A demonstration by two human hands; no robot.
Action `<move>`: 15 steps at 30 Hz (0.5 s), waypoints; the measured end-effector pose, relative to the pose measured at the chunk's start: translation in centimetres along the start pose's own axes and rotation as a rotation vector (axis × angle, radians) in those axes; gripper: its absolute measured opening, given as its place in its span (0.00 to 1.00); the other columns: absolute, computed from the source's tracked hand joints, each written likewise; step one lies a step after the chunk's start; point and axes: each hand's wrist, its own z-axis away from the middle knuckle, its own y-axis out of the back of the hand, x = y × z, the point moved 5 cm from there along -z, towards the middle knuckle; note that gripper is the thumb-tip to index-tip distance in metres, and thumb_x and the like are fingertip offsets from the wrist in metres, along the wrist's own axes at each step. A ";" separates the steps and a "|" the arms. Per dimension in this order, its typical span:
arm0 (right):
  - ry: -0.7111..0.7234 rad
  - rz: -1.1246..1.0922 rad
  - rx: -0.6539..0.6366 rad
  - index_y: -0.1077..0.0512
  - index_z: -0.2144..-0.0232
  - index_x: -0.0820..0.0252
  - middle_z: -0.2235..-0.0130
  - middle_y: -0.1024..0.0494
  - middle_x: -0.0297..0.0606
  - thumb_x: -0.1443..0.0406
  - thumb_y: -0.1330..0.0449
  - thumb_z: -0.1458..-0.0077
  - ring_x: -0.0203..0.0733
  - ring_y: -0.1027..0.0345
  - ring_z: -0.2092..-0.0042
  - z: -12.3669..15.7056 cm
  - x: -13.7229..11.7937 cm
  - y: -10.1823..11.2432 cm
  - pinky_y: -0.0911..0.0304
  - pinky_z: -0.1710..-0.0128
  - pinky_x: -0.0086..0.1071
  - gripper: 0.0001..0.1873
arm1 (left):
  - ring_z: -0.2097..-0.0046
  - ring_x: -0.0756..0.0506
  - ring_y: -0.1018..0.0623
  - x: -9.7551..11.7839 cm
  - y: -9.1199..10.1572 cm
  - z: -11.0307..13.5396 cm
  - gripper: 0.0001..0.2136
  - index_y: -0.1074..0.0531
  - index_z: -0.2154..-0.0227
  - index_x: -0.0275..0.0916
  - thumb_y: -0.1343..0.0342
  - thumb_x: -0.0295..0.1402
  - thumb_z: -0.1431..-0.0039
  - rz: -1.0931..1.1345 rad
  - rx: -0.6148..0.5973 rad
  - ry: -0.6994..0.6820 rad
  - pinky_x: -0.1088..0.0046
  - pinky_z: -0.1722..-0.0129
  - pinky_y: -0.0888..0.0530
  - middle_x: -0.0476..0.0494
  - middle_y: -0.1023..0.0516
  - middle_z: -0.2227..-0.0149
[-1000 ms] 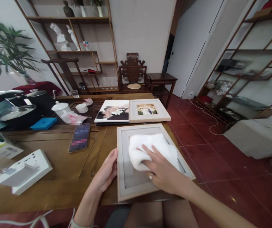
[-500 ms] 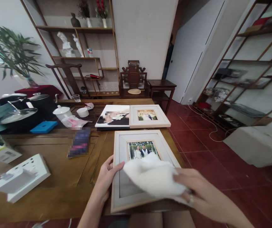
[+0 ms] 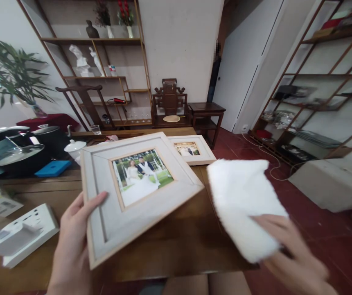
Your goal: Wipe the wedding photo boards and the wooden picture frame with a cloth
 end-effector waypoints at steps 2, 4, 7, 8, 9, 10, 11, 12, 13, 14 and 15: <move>0.150 -0.025 -0.084 0.28 0.55 0.52 0.52 0.28 0.45 0.68 0.49 0.41 0.51 0.33 0.55 -3.4 -3.6 -3.2 0.32 0.56 0.43 0.15 | 0.76 0.48 0.22 1.0 -0.3 -0.5 0.09 0.26 0.69 0.36 0.41 0.22 0.56 0.065 0.087 -0.047 0.73 0.73 0.21 0.51 0.22 0.76; 0.311 -0.080 -0.131 0.25 0.66 0.55 0.54 0.26 0.44 0.69 0.51 0.40 0.49 0.32 0.57 -5.8 -7.1 -5.5 0.32 0.58 0.43 0.15 | 0.72 0.48 0.21 1.7 -1.3 -1.0 0.09 0.26 0.67 0.35 0.41 0.23 0.54 0.140 0.096 -0.071 0.71 0.67 0.21 0.50 0.22 0.74; 0.288 -0.284 -0.199 0.25 0.74 0.56 0.50 0.28 0.44 0.56 0.42 0.45 0.52 0.36 0.51 -7.9 -9.5 -5.7 0.34 0.55 0.43 0.12 | 0.66 0.46 0.20 2.4 -3.2 -1.4 0.11 0.26 0.62 0.36 0.42 0.24 0.51 0.218 0.038 -0.043 0.69 0.61 0.21 0.48 0.20 0.68; 0.216 -0.391 -0.184 0.25 0.74 0.55 0.50 0.29 0.44 0.52 0.41 0.47 0.52 0.36 0.50 -8.6 -9.3 -4.8 0.35 0.54 0.43 0.14 | 0.64 0.45 0.20 2.6 -4.0 -1.5 0.12 0.27 0.60 0.36 0.43 0.25 0.50 0.232 -0.003 -0.019 0.68 0.61 0.21 0.47 0.20 0.67; 0.133 -0.524 -0.143 0.25 0.73 0.55 0.51 0.28 0.44 0.50 0.42 0.47 0.52 0.36 0.50 -9.4 -8.8 -3.5 0.35 0.53 0.44 0.17 | 0.64 0.44 0.20 2.7 -4.7 -1.5 0.13 0.27 0.58 0.37 0.44 0.26 0.49 0.245 -0.049 0.003 0.67 0.61 0.21 0.46 0.20 0.67; 0.013 -0.655 -0.093 0.25 0.71 0.54 0.52 0.27 0.44 0.50 0.46 0.44 0.51 0.34 0.51 -10.3 -7.8 -2.1 0.36 0.53 0.45 0.18 | 0.64 0.43 0.19 2.8 -5.5 -1.5 0.14 0.28 0.57 0.36 0.44 0.26 0.48 0.253 -0.100 0.037 0.67 0.62 0.21 0.45 0.20 0.68; -0.064 -0.839 -0.033 0.26 0.65 0.53 0.54 0.26 0.45 0.49 0.51 0.41 0.51 0.33 0.52 -11.3 -6.8 -0.6 0.35 0.54 0.46 0.20 | 0.66 0.42 0.19 2.9 -6.4 -1.5 0.14 0.28 0.57 0.35 0.45 0.26 0.48 0.259 -0.157 0.065 0.67 0.63 0.21 0.44 0.20 0.70; -0.138 -1.049 -0.012 0.28 0.59 0.53 0.53 0.26 0.47 0.45 0.56 0.41 0.53 0.32 0.51 -12.4 -5.9 0.5 0.33 0.56 0.48 0.26 | 0.67 0.42 0.19 3.0 -7.3 -1.4 0.14 0.28 0.57 0.34 0.45 0.25 0.48 0.260 -0.217 0.092 0.67 0.64 0.21 0.44 0.20 0.72; -0.232 -1.217 -0.052 0.30 0.54 0.53 0.49 0.28 0.48 0.43 0.59 0.42 0.56 0.34 0.49 -13.5 -5.1 1.2 0.35 0.54 0.52 0.30 | 0.68 0.42 0.19 2.9 -8.5 -1.4 0.14 0.28 0.57 0.33 0.47 0.24 0.47 0.253 -0.297 0.124 0.67 0.65 0.21 0.43 0.20 0.73; -0.293 -1.340 -0.086 0.31 0.52 0.54 0.48 0.29 0.48 0.42 0.58 0.44 0.58 0.35 0.48 -14.6 -4.4 1.7 0.35 0.54 0.54 0.32 | 0.70 0.42 0.19 2.7 -9.7 -1.4 0.14 0.28 0.57 0.32 0.47 0.23 0.47 0.233 -0.362 0.167 0.67 0.66 0.21 0.42 0.20 0.74; -0.367 -1.427 -0.109 0.32 0.51 0.55 0.47 0.30 0.48 0.41 0.56 0.45 0.59 0.35 0.47 -15.5 -3.6 2.0 0.35 0.54 0.55 0.32 | 0.71 0.43 0.19 2.5 -10.9 -1.4 0.13 0.27 0.58 0.31 0.47 0.22 0.47 0.222 -0.388 0.191 0.67 0.67 0.21 0.42 0.20 0.74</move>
